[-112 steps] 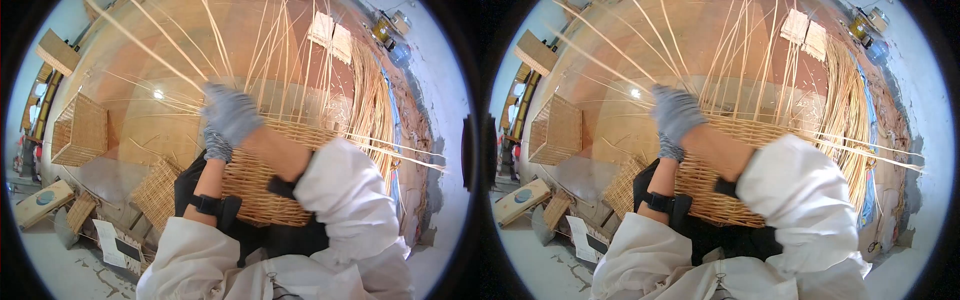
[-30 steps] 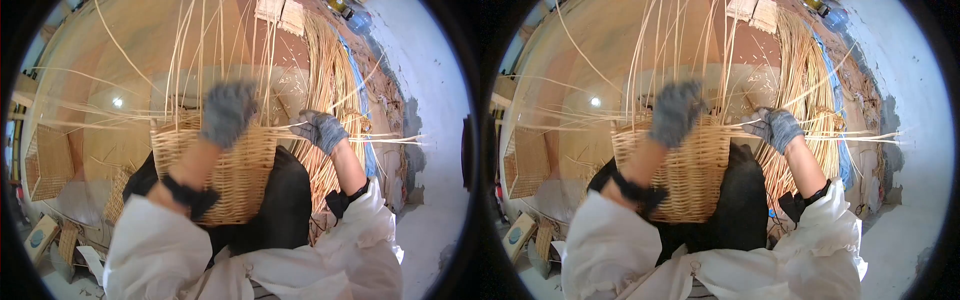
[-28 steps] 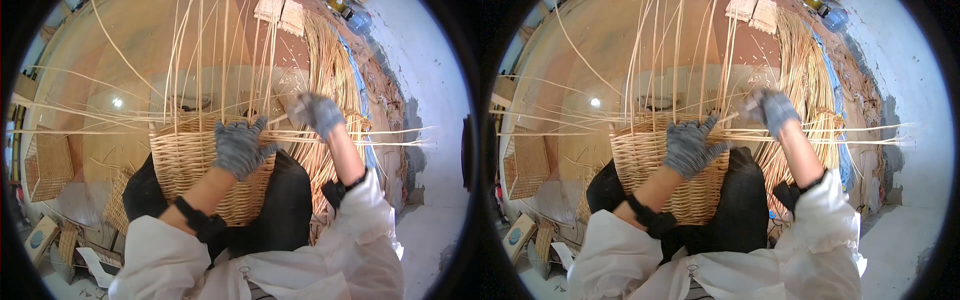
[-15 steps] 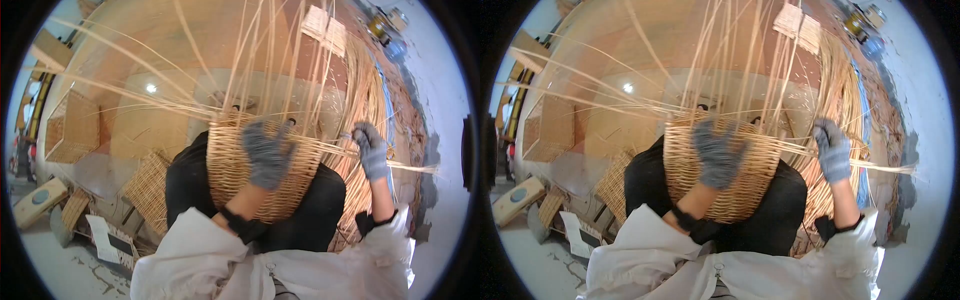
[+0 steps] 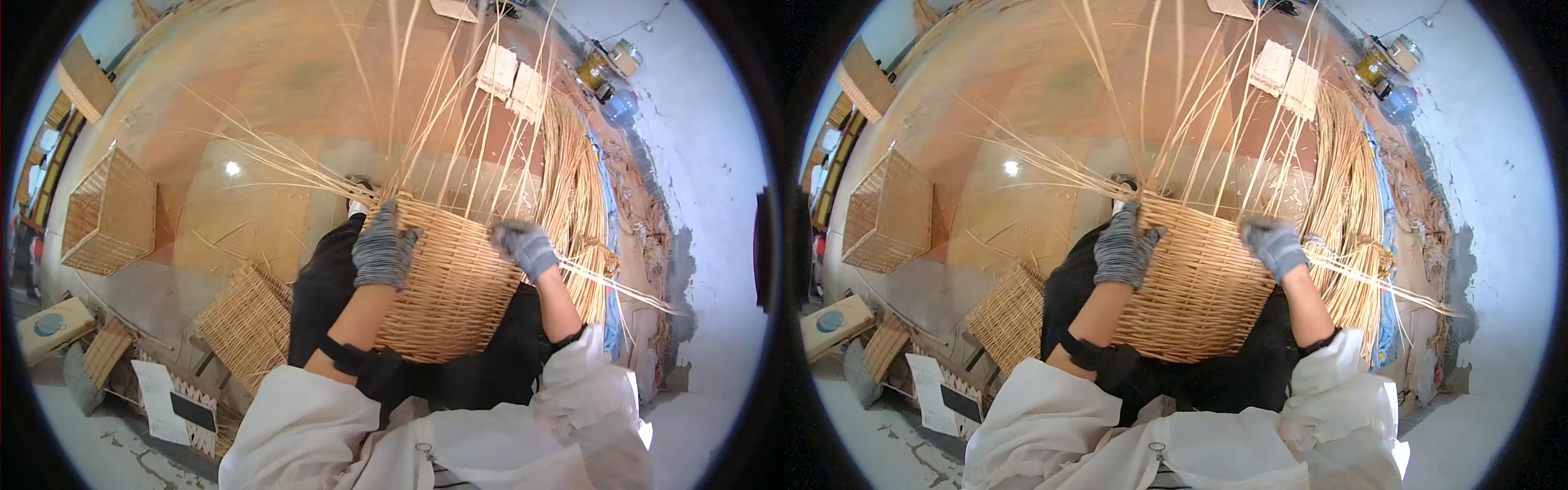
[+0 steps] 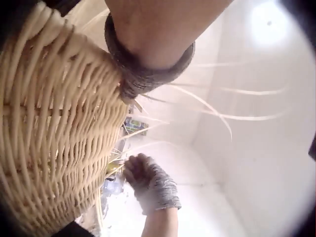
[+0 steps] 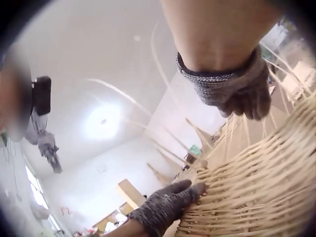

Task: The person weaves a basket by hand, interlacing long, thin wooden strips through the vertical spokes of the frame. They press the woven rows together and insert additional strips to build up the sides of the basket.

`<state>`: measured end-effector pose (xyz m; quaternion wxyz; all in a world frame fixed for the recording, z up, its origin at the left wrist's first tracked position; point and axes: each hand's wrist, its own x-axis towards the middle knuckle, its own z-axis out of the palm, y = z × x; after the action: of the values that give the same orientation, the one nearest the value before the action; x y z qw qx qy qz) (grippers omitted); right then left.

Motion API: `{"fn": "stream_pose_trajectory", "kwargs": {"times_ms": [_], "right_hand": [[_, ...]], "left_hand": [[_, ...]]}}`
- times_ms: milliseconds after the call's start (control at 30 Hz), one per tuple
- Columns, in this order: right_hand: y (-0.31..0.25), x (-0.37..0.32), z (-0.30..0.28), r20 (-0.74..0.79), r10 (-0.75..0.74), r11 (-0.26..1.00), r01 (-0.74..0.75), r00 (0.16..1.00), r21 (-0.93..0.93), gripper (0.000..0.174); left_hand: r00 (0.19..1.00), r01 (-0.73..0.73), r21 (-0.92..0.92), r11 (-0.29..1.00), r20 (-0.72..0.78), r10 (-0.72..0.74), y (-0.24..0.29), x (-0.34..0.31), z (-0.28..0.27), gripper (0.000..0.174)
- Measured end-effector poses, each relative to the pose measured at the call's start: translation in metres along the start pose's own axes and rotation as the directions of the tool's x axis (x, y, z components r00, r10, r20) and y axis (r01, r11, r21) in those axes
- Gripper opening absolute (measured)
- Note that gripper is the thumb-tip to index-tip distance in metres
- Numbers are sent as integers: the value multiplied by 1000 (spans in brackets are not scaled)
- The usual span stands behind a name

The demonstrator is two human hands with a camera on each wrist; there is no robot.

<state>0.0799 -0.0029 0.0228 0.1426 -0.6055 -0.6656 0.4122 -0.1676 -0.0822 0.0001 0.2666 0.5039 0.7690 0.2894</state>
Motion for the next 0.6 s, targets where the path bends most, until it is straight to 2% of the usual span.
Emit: {"fn": "stream_pose_trajectory", "kwargs": {"times_ms": [33,67,100,133,167,200,233,267,300,367,433,467,500,533,567,600], "right_hand": [[-24,3,7,-168,-198,978,184,966,-94,18],[-46,9,13,-300,-395,915,341,868,-217,17],[-67,20,19,-286,-602,793,515,746,-325,18],[-87,34,22,-243,-773,629,655,586,-420,19],[-105,47,28,-106,-822,529,680,560,-508,20],[-119,63,36,34,-846,419,702,533,-575,22],[-123,89,51,268,-642,422,623,718,-658,21],[-119,122,69,444,-344,383,556,827,-738,22],[-120,137,78,538,4,307,511,843,-803,23],[-98,134,68,591,-369,375,697,717,-612,26],[-80,125,58,509,-695,332,855,507,-398,30],[-82,147,61,626,-462,328,777,628,-538,29],[-88,190,68,669,-193,277,694,717,-664,27],[-92,231,76,637,92,187,615,765,-766,25],[-94,249,81,532,365,60,551,764,-833,24],[-119,229,64,575,157,82,570,803,-818,21]], "left_hand": [[996,-72,-117,991,-66,65,-17,12,12,65],[983,-156,-222,963,-131,129,-34,23,25,67],[939,-287,-90,954,-222,261,-29,22,18,68],[872,-395,56,917,-290,394,-21,21,11,69],[927,-332,-90,939,-212,308,-11,18,8,68],[918,-350,-117,929,-240,316,-15,20,15,67],[908,-370,-139,919,-264,325,-22,23,23,65],[898,-389,-162,907,-288,334,-26,27,29,63],[922,-354,-257,899,-257,290,-23,26,25,61],[960,-271,-431,861,-186,209,-18,23,15,58],[960,-268,-422,866,-188,206,-26,27,21,56],[960,-269,-417,868,-191,206,-30,29,23,55],[972,-229,-523,821,-160,170,-29,28,21,54],[975,-221,-559,799,-150,165,-30,30,20,54],[977,-211,-596,775,-142,157,-30,30,20,53],[980,-197,-633,748,-133,145,-31,29,21,53]]}}
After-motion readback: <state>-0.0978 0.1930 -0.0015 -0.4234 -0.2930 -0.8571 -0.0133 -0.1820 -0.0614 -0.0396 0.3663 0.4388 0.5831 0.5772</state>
